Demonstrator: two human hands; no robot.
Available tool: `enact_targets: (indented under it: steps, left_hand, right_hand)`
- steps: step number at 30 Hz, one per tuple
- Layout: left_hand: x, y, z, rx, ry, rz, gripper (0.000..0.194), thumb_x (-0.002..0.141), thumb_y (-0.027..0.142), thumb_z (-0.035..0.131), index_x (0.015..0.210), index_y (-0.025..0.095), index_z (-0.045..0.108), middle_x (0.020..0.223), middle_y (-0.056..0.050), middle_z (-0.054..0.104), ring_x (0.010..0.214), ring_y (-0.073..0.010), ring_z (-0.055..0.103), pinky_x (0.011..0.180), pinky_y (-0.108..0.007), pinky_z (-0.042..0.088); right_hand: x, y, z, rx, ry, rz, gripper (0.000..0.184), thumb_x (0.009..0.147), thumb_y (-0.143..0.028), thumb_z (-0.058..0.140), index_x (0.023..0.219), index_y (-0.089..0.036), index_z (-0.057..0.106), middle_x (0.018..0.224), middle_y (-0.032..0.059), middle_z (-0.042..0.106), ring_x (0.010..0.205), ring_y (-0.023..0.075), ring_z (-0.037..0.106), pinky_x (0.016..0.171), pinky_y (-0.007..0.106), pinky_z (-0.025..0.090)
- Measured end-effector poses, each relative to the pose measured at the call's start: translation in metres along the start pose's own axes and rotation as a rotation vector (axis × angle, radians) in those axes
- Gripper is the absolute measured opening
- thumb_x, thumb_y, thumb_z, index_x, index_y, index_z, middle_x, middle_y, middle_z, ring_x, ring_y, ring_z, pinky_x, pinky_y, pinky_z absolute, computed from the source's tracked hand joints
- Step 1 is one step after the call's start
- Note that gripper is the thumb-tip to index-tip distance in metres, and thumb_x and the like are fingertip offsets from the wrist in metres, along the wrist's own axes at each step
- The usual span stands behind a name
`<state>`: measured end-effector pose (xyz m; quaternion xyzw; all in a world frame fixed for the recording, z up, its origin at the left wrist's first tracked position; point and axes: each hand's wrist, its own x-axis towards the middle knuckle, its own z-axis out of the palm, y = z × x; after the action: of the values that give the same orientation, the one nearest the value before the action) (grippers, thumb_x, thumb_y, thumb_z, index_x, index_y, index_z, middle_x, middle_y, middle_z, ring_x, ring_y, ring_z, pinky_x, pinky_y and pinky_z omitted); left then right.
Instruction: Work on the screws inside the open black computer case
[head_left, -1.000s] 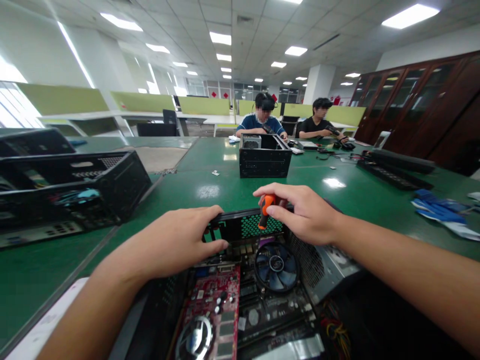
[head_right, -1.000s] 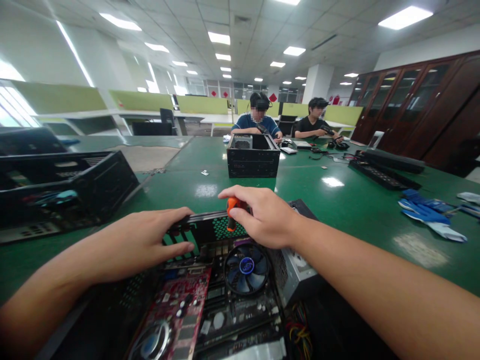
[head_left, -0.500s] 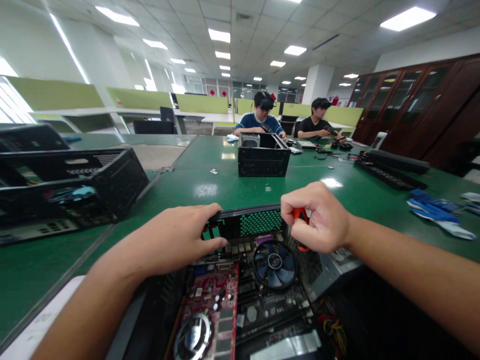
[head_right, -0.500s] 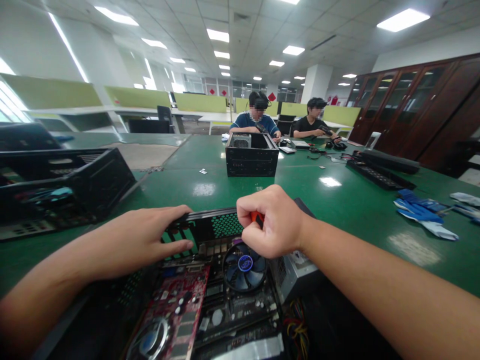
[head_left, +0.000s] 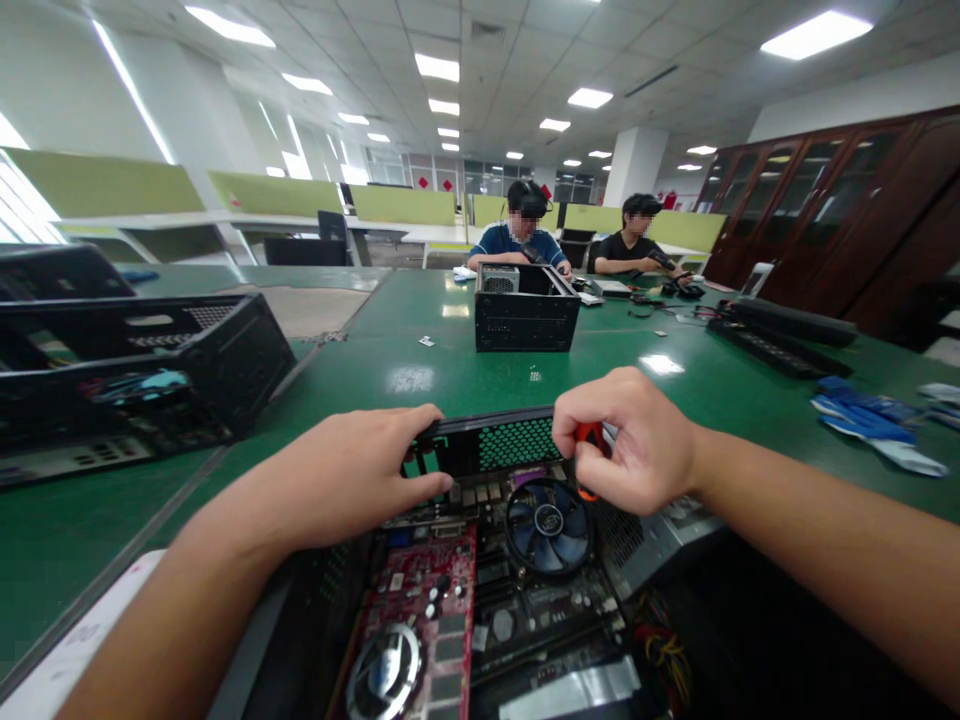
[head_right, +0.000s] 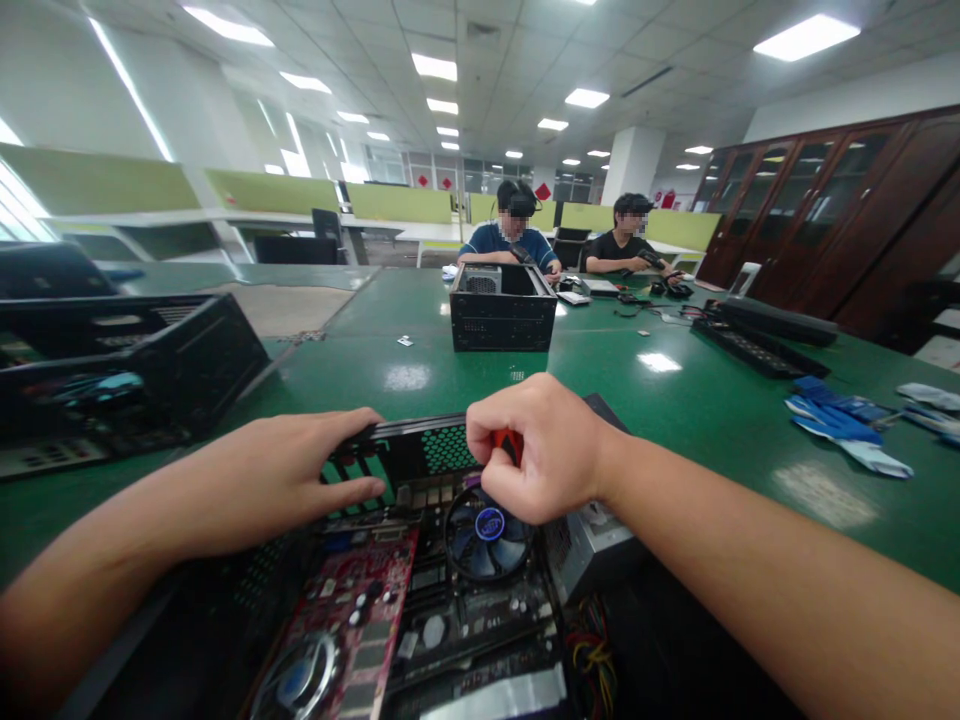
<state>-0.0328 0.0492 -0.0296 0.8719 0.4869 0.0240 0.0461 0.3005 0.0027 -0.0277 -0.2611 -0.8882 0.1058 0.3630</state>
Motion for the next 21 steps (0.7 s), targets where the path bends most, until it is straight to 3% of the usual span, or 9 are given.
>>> enact_targets:
  steps: [9, 21]
  left_hand:
    - [-0.0006, 0.0039, -0.0021, 0.024, -0.017, -0.006, 0.063, 0.097, 0.07, 0.07, 0.143, 0.03, 0.086, 0.149, -0.019, 0.097, 0.138, -0.0537, 0.092, 0.115, -0.063, 0.071]
    - [-0.0024, 0.0077, -0.0046, 0.053, -0.024, -0.011, 0.061, 0.099, 0.069, 0.07, 0.144, 0.03, 0.086, 0.145, -0.017, 0.098, 0.133, -0.0514, 0.094, 0.112, -0.06, 0.072]
  right_hand:
    - [-0.0016, -0.0041, -0.0004, -0.021, -0.017, -0.086, 0.015, 0.081, -0.013, 0.065, 0.077, -0.028, 0.067, 0.064, -0.0061, 0.065, 0.053, 0.0125, 0.05, 0.055, 0.027, 0.039]
    - [-0.0032, -0.0074, -0.0032, -0.068, -0.025, -0.123, 0.015, 0.086, -0.013, 0.065, 0.083, -0.026, 0.072, 0.065, -0.0058, 0.068, 0.053, 0.0117, 0.053, 0.055, 0.025, 0.041]
